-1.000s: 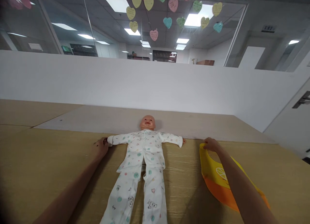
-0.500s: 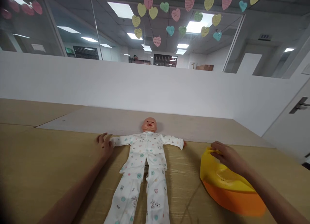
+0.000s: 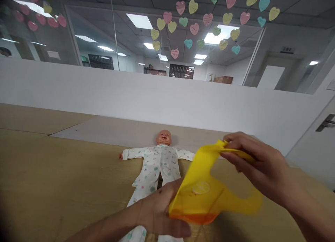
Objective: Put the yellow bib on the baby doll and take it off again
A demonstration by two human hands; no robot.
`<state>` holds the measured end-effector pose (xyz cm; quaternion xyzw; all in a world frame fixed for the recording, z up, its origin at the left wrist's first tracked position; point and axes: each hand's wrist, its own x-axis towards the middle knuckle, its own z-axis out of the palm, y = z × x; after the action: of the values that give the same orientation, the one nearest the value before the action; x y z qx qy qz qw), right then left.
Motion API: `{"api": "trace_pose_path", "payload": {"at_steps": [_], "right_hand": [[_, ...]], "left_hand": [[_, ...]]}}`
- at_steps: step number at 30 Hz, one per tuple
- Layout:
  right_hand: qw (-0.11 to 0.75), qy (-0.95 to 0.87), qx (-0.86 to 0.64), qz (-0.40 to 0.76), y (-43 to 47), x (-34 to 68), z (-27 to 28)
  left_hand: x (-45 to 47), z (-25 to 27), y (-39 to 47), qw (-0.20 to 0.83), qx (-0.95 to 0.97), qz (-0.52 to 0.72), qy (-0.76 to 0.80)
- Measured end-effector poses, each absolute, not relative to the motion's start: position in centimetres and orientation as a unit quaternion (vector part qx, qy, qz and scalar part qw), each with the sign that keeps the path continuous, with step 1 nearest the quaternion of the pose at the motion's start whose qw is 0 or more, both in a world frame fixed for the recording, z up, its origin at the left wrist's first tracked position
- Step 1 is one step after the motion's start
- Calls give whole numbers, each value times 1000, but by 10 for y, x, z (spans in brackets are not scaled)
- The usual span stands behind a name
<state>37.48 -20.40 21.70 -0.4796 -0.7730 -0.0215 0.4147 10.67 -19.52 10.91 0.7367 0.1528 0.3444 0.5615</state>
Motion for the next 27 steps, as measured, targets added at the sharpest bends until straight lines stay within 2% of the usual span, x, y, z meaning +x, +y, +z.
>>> {"api": "trace_pose_path", "payload": {"at_steps": [3, 7, 13, 17, 27], "right_hand": [[430, -790, -435, -43, -192, 340, 236], [427, -799, -416, -81, -157, 308, 255], [354, -828, -393, -184, -73, 267, 250], [290, -834, -438, -170, -27, 239, 239], [147, -827, -530, -116, 40, 183, 213]], "left_hand": [[101, 119, -200, 493, 766, 356, 208], [78, 117, -173, 469, 733, 401, 286], [64, 106, -125, 571, 588, 478, 315], [59, 98, -102, 649, 492, 500, 295], [19, 65, -51, 702, 440, 484, 281]]}}
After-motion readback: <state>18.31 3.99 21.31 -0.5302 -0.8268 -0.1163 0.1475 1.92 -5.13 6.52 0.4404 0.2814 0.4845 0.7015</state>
